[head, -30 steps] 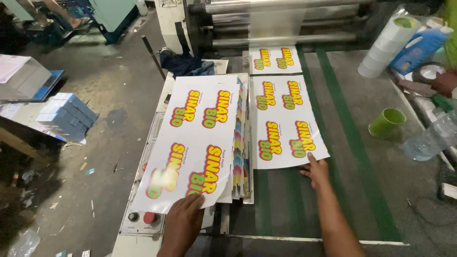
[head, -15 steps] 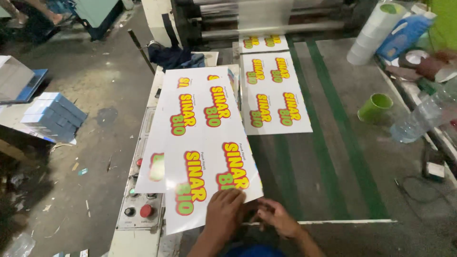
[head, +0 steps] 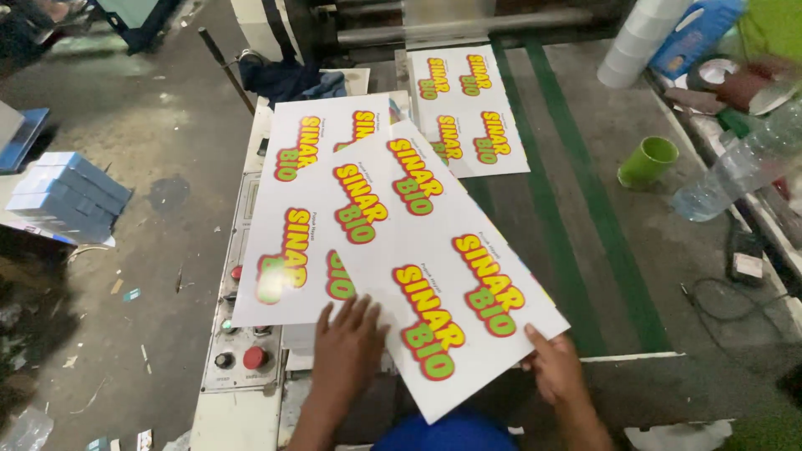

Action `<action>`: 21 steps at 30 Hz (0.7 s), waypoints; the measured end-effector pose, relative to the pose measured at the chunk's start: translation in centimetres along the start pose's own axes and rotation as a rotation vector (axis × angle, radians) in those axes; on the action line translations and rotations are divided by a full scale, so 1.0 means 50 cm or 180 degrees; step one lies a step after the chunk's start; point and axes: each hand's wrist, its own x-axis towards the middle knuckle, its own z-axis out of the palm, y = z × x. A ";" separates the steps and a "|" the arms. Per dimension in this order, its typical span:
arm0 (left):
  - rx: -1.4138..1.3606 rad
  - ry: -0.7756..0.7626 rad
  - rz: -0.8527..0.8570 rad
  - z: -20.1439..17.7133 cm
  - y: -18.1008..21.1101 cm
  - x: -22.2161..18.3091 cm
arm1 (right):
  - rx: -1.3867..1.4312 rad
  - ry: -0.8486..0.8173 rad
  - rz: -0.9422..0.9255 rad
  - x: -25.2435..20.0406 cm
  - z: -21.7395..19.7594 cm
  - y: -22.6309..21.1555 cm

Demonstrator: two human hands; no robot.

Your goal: Organizing and stacking printed label sheets onto a machine's input tray.

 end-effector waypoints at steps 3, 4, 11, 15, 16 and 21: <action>0.0217 0.0044 -0.0307 -0.028 -0.053 -0.006 | -0.0097 0.0348 -0.0225 0.009 -0.074 0.004; 0.0307 0.0063 -0.0367 -0.037 -0.067 -0.009 | -0.0161 0.0543 -0.0299 0.009 -0.095 0.002; 0.0519 -0.0070 -0.0195 -0.025 -0.087 -0.031 | -0.0728 0.1128 -0.0430 0.007 -0.193 -0.016; 0.0317 -0.0015 -0.0322 -0.037 -0.082 -0.027 | -0.0913 0.1172 -0.0637 0.008 -0.210 -0.008; 0.0224 0.0034 -0.0358 -0.042 -0.079 -0.024 | -0.0992 0.1229 -0.0625 0.011 -0.215 -0.002; 0.0059 0.0180 -0.0382 -0.041 -0.078 -0.019 | -0.1192 0.1292 -0.0452 0.067 -0.192 0.027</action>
